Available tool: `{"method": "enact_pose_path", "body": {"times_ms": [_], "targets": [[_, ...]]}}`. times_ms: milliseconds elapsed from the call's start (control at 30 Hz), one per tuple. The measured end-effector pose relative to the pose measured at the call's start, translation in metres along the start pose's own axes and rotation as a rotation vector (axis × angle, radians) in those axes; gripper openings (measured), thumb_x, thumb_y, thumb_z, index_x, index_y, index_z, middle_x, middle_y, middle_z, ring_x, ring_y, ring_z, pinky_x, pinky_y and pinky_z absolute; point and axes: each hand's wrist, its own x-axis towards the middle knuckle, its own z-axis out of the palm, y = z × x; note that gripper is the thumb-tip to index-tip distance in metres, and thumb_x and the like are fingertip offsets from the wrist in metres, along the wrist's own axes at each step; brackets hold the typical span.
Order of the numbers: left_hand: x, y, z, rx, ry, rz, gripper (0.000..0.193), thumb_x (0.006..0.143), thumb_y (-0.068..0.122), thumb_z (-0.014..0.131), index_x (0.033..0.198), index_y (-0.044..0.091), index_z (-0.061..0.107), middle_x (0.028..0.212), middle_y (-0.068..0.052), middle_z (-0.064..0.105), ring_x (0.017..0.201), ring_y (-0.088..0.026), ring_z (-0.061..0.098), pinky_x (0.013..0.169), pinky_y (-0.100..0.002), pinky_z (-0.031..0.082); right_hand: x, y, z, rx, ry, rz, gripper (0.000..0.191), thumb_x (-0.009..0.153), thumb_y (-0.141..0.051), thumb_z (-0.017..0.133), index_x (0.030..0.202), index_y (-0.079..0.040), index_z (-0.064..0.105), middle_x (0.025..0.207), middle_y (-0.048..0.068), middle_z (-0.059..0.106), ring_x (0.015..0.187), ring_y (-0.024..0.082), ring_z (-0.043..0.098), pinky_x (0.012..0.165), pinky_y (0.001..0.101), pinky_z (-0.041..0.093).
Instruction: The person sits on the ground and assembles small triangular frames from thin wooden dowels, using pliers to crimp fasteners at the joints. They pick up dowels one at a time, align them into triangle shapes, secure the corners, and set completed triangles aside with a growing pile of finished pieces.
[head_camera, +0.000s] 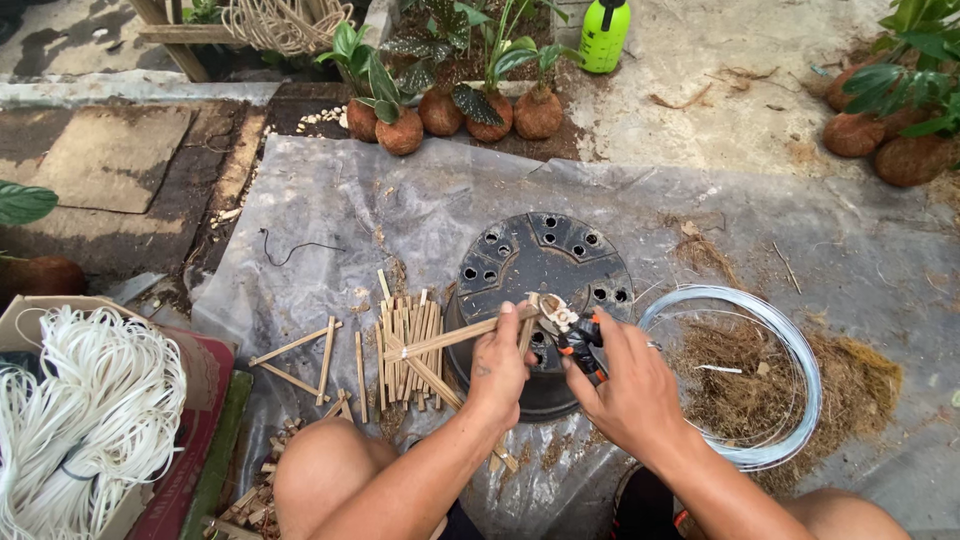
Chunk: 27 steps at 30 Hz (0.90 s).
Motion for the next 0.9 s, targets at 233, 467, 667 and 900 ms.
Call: {"method": "enact_pose_path", "body": {"times_ms": [233,467,667,900], "targets": [[-0.002,0.004,0.002,0.009,-0.005,-0.016,0.059,0.101,0.054,0.044,0.128,0.010,0.073,0.079,0.004,0.060,0.063,-0.009,0.050,0.053,-0.027,0.039,0.000,0.006,0.004,0.080,-0.188,0.128,0.075,0.084,-0.033,0.077,0.146,-0.005,0.047,0.106,0.015,0.063,0.091,0.032,0.066,0.077,0.0438,0.055],[-0.003,0.007,0.002,-0.022,-0.010,0.027,0.055,0.098,0.054,0.045,0.126,0.014,0.072,0.085,0.008,0.068,0.063,-0.008,0.048,0.054,-0.027,0.039,-0.014,0.020,0.014,0.912,-0.296,0.562,0.060,0.097,-0.034,0.056,0.151,-0.009,0.051,0.108,0.012,0.070,0.083,0.016,0.064,0.068,0.0332,0.054],[0.001,0.001,-0.002,-0.032,-0.036,0.054,0.056,0.101,0.054,0.049,0.118,0.010,0.077,0.066,0.001,0.051,0.057,-0.009,0.042,0.050,-0.026,0.031,-0.032,0.015,0.002,1.160,-0.197,0.262,0.051,0.104,-0.033,0.049,0.143,0.000,0.052,0.116,0.011,0.071,0.086,0.017,0.069,0.071,0.0314,0.057],[-0.004,0.003,0.000,-0.079,0.000,0.004,0.050,0.101,0.052,0.052,0.115,0.009,0.076,0.069,0.002,0.052,0.059,-0.010,0.045,0.050,-0.027,0.033,-0.011,-0.004,-0.007,0.173,-0.693,0.594,0.053,0.110,-0.028,0.050,0.163,-0.019,0.047,0.098,0.025,0.072,0.072,0.017,0.057,0.069,0.0324,0.054]]}}
